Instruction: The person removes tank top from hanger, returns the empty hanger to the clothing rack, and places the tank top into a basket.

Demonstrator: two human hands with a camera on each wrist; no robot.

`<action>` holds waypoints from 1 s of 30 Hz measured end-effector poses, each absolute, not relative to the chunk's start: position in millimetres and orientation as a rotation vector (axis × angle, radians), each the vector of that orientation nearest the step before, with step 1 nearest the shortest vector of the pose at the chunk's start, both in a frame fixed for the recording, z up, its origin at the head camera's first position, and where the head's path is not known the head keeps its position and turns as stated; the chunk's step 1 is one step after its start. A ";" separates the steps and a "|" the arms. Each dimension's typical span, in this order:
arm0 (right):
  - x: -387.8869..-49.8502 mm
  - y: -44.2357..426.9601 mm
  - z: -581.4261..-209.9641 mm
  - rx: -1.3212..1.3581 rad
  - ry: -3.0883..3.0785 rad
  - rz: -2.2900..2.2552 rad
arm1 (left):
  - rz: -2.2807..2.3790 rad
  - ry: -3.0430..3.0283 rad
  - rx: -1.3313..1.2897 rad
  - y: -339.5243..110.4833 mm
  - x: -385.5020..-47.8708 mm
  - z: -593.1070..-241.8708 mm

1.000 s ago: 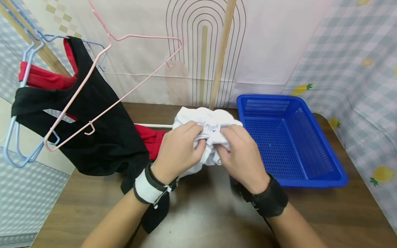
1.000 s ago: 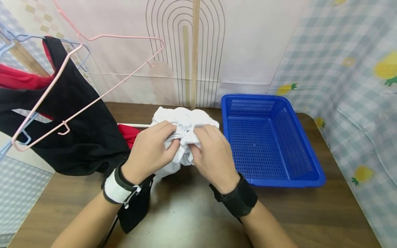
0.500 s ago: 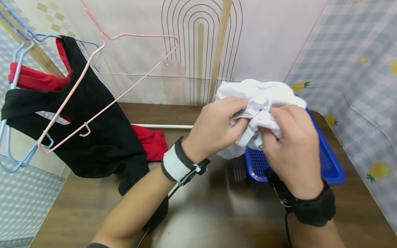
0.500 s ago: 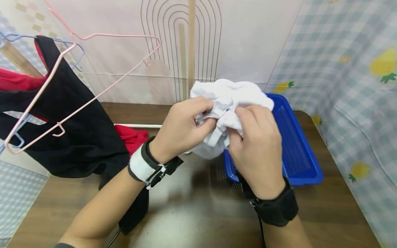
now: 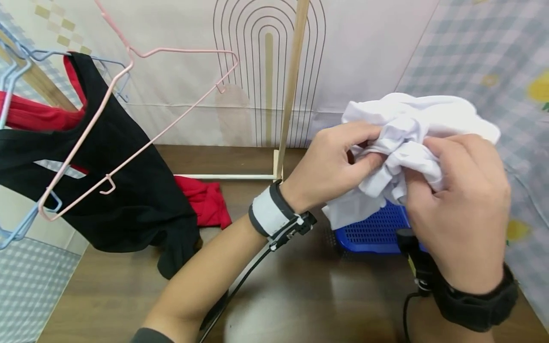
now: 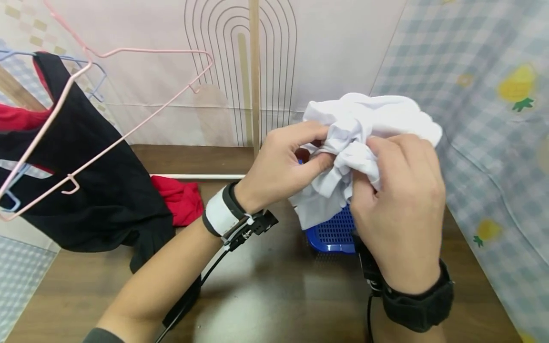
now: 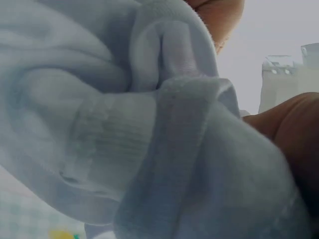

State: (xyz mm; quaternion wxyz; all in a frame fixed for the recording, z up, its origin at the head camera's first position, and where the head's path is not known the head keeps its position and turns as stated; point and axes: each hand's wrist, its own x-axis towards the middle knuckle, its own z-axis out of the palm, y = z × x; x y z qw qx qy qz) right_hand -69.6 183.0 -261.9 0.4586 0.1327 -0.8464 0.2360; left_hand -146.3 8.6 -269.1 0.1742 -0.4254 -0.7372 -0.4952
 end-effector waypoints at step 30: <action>-156.2 211.4 -337.0 0.354 -3.074 0.464 | -0.643 -2.799 -0.922 35.0 -176.9 -386.1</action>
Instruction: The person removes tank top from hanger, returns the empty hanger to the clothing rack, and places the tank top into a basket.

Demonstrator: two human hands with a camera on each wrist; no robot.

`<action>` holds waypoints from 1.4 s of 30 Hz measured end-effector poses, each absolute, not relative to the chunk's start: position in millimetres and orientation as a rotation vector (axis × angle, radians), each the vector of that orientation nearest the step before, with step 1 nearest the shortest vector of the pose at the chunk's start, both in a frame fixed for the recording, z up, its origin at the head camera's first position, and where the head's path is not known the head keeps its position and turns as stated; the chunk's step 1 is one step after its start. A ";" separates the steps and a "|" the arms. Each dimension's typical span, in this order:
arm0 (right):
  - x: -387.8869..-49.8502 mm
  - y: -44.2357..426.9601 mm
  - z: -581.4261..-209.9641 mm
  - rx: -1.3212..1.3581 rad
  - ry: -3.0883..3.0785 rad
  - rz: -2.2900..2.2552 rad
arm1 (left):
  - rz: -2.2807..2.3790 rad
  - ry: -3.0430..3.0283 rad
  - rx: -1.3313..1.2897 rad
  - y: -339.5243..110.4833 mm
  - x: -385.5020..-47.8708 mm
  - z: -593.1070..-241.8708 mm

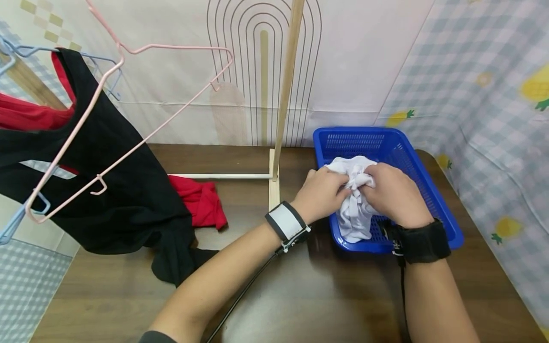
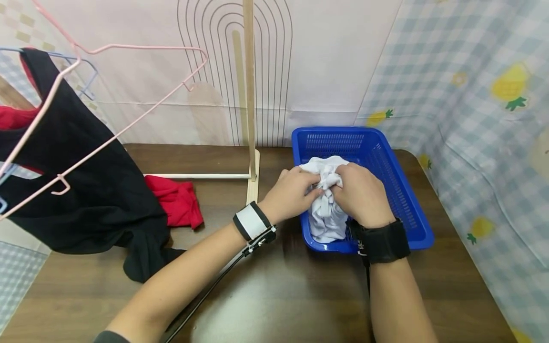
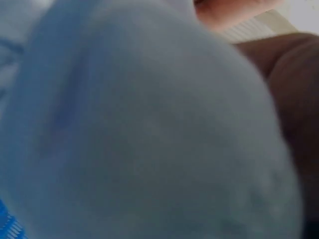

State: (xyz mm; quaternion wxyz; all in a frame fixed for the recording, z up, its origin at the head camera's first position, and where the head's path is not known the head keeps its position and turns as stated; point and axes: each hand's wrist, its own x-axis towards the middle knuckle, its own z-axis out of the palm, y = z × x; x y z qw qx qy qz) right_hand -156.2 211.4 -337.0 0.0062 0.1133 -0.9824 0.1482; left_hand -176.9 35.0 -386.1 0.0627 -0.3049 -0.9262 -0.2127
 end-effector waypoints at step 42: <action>-97.6 172.8 -361.8 0.585 -3.139 0.472 | -0.701 -2.126 -0.425 -178.0 -71.7 -312.4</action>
